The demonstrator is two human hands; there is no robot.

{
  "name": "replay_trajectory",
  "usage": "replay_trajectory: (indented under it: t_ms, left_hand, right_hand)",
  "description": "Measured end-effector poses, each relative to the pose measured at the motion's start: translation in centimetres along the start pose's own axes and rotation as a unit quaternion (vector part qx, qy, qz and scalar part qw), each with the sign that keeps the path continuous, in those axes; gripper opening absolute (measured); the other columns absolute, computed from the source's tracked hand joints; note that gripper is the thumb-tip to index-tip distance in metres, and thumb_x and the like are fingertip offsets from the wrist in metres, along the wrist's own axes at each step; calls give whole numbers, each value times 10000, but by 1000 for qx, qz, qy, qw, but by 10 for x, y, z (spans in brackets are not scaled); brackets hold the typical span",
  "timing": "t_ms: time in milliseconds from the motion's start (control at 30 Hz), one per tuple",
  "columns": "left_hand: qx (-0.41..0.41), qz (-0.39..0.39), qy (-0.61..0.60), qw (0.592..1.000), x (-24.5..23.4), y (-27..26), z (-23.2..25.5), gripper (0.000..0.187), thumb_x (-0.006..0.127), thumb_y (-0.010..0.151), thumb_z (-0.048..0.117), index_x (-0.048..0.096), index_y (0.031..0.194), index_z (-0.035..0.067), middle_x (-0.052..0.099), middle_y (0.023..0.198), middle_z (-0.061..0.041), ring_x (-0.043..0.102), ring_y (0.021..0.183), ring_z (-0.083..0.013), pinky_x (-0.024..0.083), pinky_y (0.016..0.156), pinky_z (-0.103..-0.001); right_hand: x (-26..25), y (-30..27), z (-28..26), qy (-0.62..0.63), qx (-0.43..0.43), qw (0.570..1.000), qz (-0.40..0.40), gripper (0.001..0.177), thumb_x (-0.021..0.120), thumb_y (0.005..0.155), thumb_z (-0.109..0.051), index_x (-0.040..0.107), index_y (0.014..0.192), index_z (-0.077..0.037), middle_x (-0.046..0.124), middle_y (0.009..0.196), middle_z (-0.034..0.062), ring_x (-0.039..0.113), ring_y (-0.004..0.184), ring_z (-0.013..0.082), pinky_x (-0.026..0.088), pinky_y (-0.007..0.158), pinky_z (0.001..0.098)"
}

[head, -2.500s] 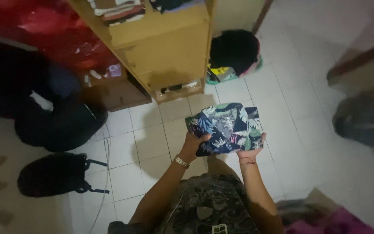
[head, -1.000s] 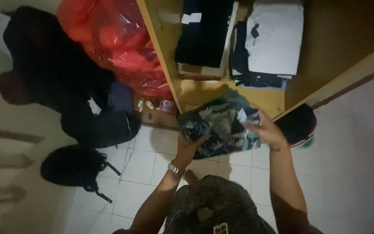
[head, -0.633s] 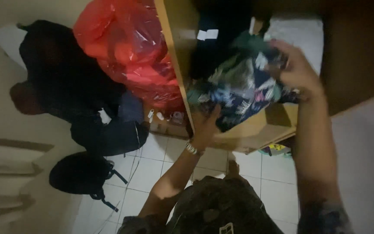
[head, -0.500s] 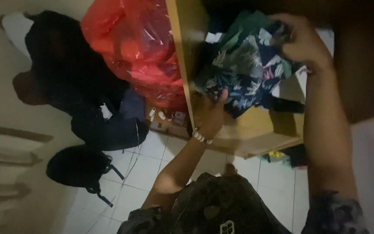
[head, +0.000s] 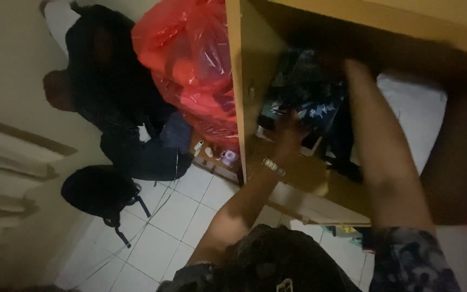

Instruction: The person is picking up folded clothes and small electronic boxes from a bed and placing them into a wooden shelf unit to organize them.

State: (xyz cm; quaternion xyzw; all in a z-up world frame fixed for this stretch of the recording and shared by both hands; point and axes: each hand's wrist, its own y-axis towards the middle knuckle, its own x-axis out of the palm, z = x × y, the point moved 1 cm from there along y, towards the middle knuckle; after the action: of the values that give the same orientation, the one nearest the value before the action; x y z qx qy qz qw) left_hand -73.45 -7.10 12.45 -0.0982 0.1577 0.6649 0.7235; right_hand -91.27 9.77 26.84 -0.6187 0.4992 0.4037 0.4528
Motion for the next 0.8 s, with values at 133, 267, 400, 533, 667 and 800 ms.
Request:
replay_trajectory:
  t_ms: [133,267,400,533,667,800]
  left_hand:
    - [-141,-68,-409,899,-5,-13,-17,429,488,1046,258,491,1449,111,607,1399,-143,613,1265,-244,464,1089,-328]
    - [100,-26,-179,978,-4,-28,-55,489,642,943,283,475,1393,194,423,1537,-102,513,1349,-243,387,1170,-376]
    - [-234,174,-274,917,-34,-78,71,624,619,955,453,576,1420,39,347,1579,-291,394,1420,-212,104,1257,-552]
    - [197,143,-131,961,-78,-79,90,160,690,904,73,581,1000,139,584,907,-48,549,717,-139,448,606,-275]
    - [242,132,143,951,-77,-42,112,571,565,922,477,497,1328,82,544,1309,-231,523,1207,-421,380,1024,-589]
    - [271,160,331,889,-52,-12,94,954,561,871,738,336,1585,146,401,1624,-189,386,1504,-426,343,1137,-668]
  right_hand:
    - [28,26,7,-75,-90,992,43,525,368,1113,-413,445,1525,-97,494,1451,206,493,1290,363,384,1081,479]
    - [91,63,59,-148,-165,971,85,474,379,1132,-348,491,1497,-68,567,1391,212,554,1233,348,425,1047,443]
    - [55,-13,18,-95,-203,962,153,457,476,1102,-298,499,1480,-42,593,1323,232,582,1157,373,463,959,460]
    - [12,-80,-35,9,-239,940,243,493,618,1050,-250,493,1465,-15,605,1245,257,601,1063,414,504,841,498]
    - [46,-71,-13,-293,-300,830,369,142,645,1022,-214,770,1022,-147,763,990,55,739,920,242,575,777,379]
    - [30,-94,-42,-237,-206,877,364,221,636,1028,-254,768,940,-101,723,711,93,703,557,254,500,389,367]
